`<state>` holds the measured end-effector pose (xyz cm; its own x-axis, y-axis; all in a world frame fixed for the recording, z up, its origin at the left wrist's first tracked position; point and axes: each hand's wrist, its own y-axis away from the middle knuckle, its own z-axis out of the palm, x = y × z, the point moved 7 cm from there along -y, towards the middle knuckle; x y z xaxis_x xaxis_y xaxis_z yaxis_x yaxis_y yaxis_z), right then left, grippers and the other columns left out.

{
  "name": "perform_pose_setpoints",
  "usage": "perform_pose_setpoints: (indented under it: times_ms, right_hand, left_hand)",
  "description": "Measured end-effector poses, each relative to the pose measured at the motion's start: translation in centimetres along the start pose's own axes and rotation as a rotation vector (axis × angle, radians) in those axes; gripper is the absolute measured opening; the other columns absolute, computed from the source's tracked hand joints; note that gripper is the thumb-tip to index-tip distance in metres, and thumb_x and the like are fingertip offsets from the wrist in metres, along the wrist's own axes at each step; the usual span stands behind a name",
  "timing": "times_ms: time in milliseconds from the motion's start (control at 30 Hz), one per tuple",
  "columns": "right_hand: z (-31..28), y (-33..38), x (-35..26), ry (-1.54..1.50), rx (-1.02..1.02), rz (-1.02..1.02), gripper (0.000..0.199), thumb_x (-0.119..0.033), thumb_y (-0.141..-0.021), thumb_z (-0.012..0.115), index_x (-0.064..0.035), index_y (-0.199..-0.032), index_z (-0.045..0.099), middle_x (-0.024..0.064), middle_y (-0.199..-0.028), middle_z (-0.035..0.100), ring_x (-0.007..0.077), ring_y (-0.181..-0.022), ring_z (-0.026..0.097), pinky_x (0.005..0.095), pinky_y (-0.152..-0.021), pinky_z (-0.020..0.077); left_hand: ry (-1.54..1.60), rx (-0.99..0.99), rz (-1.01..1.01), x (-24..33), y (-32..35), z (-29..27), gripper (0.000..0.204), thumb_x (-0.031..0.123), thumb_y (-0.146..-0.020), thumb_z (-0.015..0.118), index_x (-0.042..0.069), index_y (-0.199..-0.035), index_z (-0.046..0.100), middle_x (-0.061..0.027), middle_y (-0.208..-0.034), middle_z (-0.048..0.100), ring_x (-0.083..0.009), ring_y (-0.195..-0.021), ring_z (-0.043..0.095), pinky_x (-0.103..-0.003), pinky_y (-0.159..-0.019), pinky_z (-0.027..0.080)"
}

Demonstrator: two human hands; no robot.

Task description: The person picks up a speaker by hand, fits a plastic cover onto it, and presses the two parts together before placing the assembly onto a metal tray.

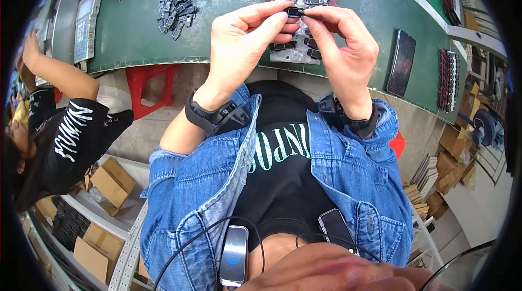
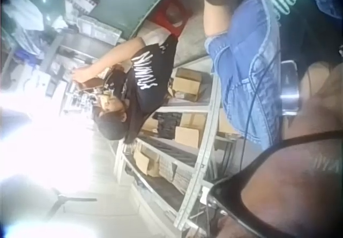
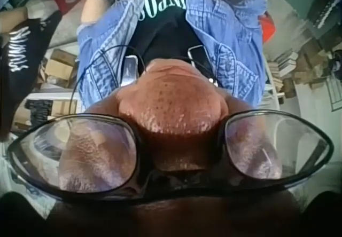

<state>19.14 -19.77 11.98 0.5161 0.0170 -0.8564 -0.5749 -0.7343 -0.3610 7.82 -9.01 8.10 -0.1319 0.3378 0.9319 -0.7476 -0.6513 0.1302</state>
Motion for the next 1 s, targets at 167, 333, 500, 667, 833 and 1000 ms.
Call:
perform_pose_setpoints:
  times_ms: [167, 333, 500, 667, 833, 1000]
  right_hand:
    - [0.4, 0.1, -0.1, -0.012, -0.067, 0.031, 0.012, 0.001, -0.085, 0.070, -0.0021, -0.097, 0.071, 0.0019, -0.093, 0.067, 0.0082, -0.085, 0.063, 0.0211, -0.078, 0.0503]
    - [0.4, 0.3, 1.8, -0.248, -0.079, 0.171, 0.012, 0.000, -0.086, 0.069, -0.0010, -0.098, 0.070, 0.0019, -0.094, 0.067, 0.0071, -0.086, 0.063, 0.0205, -0.078, 0.0500]
    - [0.9, 0.0, 2.5, -0.487, -0.205, 0.322, 0.013, -0.002, -0.088, 0.068, -0.0007, -0.101, 0.067, 0.0017, -0.096, 0.066, 0.0062, -0.089, 0.062, 0.0201, -0.078, 0.0500]
    - [0.9, -0.1, 2.3, -0.419, -0.310, 0.347, 0.014, -0.003, -0.091, 0.066, -0.0009, -0.105, 0.064, 0.0020, -0.097, 0.066, 0.0068, -0.090, 0.062, 0.0202, -0.080, 0.0503]
    - [0.8, -0.4, 2.1, -0.267, -0.358, 0.341, 0.016, -0.004, -0.091, 0.065, -0.0011, -0.107, 0.063, 0.0021, -0.097, 0.067, 0.0077, -0.090, 0.063, 0.0206, -0.082, 0.0502]
    - [0.8, -0.8, 0.5, -0.042, -0.416, 0.193, 0.020, -0.004, -0.089, 0.066, -0.0007, -0.109, 0.063, 0.0023, -0.097, 0.067, 0.0083, -0.090, 0.063, 0.0217, -0.082, 0.0507]
  left_hand:
    - [-0.017, -0.016, 0.033, -0.4, 0.3, 0.0, 0.025, 0.003, -0.094, 0.060, -0.005, -0.117, 0.064, -0.0138, -0.101, 0.070, -0.0170, -0.090, 0.070, -0.025, -0.078, 0.058]
    - [-0.041, -0.021, 0.024, -0.5, 0.8, 0.2, 0.024, 0.003, -0.094, 0.061, -0.004, -0.117, 0.065, -0.0127, -0.100, 0.070, -0.0162, -0.089, 0.069, -0.025, -0.078, 0.058]
    - [-0.080, -0.038, 0.018, -0.4, 1.0, 0.2, 0.024, 0.003, -0.094, 0.061, -0.004, -0.116, 0.065, -0.0117, -0.099, 0.070, -0.0148, -0.088, 0.069, -0.024, -0.078, 0.058]
    - [-0.102, -0.055, -0.003, -0.5, 1.0, 0.4, 0.024, 0.003, -0.093, 0.062, -0.003, -0.116, 0.066, -0.0109, -0.098, 0.070, -0.0136, -0.086, 0.069, -0.024, -0.077, 0.058]
    - [-0.108, -0.043, 0.005, -0.5, 1.3, 0.5, 0.022, 0.003, -0.093, 0.062, -0.004, -0.113, 0.067, -0.0104, -0.097, 0.071, -0.0130, -0.085, 0.069, -0.024, -0.077, 0.058]
    - [-0.150, -0.050, 0.022, -0.2, 1.6, 0.5, 0.018, 0.004, -0.093, 0.062, -0.004, -0.108, 0.067, -0.0097, -0.096, 0.071, -0.0128, -0.084, 0.069, -0.024, -0.076, 0.058]
